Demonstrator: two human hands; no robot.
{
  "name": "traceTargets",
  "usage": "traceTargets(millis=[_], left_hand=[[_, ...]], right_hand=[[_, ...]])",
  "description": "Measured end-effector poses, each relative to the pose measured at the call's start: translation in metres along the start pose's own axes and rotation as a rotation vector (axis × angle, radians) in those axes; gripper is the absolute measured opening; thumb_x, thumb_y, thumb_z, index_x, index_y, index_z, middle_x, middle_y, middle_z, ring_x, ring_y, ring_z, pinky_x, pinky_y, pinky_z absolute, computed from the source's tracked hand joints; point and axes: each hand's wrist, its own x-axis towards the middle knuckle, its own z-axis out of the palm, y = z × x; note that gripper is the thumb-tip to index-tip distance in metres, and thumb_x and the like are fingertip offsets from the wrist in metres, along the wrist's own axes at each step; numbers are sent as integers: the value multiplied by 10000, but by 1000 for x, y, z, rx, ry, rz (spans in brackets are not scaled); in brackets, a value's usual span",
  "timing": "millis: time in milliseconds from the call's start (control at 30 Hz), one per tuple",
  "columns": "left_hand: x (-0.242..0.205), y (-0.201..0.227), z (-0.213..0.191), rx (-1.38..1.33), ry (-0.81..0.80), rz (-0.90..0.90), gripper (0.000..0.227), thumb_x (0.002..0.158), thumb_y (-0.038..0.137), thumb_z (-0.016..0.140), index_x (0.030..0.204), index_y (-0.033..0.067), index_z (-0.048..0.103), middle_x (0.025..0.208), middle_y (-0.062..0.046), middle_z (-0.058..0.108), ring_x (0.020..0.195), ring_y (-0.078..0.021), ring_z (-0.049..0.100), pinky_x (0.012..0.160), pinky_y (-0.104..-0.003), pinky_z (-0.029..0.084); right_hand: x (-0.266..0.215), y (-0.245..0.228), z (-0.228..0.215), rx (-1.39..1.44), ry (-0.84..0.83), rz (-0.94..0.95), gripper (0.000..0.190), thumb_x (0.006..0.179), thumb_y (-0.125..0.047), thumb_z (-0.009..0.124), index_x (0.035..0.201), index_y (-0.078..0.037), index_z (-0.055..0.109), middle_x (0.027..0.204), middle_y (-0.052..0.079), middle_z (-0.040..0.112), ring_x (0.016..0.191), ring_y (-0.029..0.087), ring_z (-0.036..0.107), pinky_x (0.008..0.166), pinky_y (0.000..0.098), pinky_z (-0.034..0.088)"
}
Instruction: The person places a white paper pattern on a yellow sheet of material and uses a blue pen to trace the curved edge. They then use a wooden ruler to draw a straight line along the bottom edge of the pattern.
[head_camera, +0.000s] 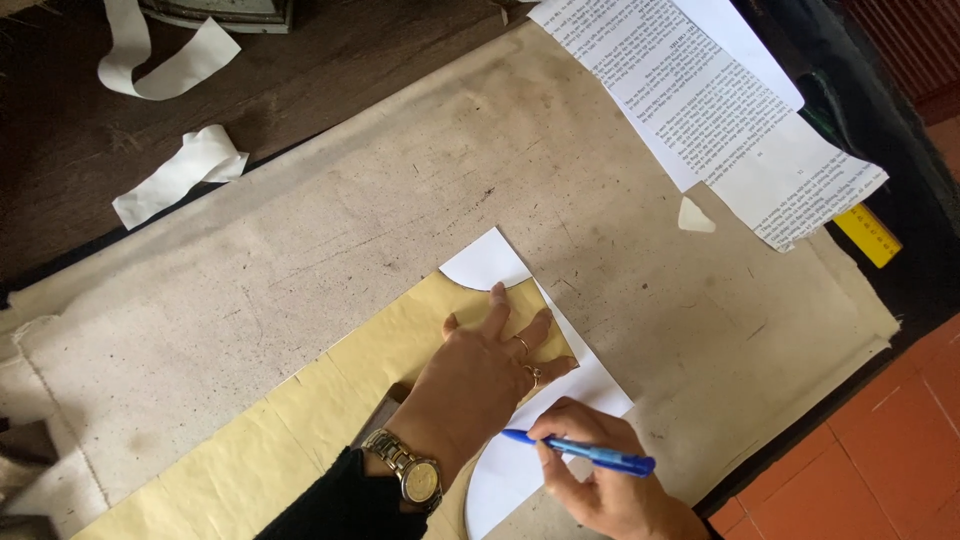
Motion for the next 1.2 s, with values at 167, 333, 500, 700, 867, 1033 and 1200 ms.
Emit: traceTargets(millis=[167, 333, 500, 700, 867, 1033, 1200], left_hand=[[3, 1, 6, 42, 38, -7, 827, 971, 186, 496, 1533, 438, -56, 1635, -23, -100, 1443, -512, -35, 939, -547, 457], [4, 0, 7, 13, 79, -5, 789, 975, 167, 480, 1538, 422, -10, 1631, -19, -66, 1438, -502, -13, 938, -568, 463], [11, 1, 19, 48, 161, -19, 746, 970, 229, 465, 1540, 397, 14, 1623, -21, 1, 1425, -512, 42, 885, -556, 491], [10, 1, 16, 25, 174, -18, 686, 979, 274, 433, 1538, 394, 53, 1618, -17, 28, 1418, -518, 55, 871, -570, 490], [7, 0, 12, 22, 123, -17, 687, 991, 181, 391, 1541, 399, 41, 1624, -20, -7, 1424, -516, 34, 902, -565, 492], [11, 1, 14, 20, 102, -19, 694, 992, 177, 384, 1540, 410, 27, 1625, -25, -27, 1427, -520, 12, 904, -566, 475], [10, 1, 13, 19, 83, -22, 701, 989, 185, 396, 1539, 417, 27, 1627, -22, -44, 1429, -515, 5, 905, -553, 473]], right_hand=[[7, -10, -4, 5, -30, 28, 95, 841, -107, 550, 931, -76, 554, 715, 66, 607, 566, 167, 561, 524, 292, 492], [-5, 21, -9, -32, 49, 24, 74, 845, -95, 549, 904, -100, 593, 651, 16, 631, 474, 60, 567, 378, 176, 518], [0, 24, -29, -57, 96, 83, 86, 854, -130, 578, 922, -90, 614, 710, 27, 667, 549, 87, 632, 494, 192, 580], [-3, 29, -33, -107, 128, 141, 113, 842, -167, 585, 906, -80, 617, 773, 39, 688, 645, 134, 706, 542, 235, 607], [-6, 41, -47, -66, 177, 145, 96, 827, -68, 570, 900, -92, 627, 754, 26, 676, 618, 84, 671, 546, 195, 610], [-3, 33, -54, -84, 237, 265, 88, 827, -64, 594, 910, -65, 626, 819, 43, 675, 726, 129, 693, 646, 236, 586], [-2, 32, -55, -60, 250, 331, 97, 858, -112, 587, 914, -47, 634, 808, 58, 668, 679, 161, 734, 560, 232, 613]])
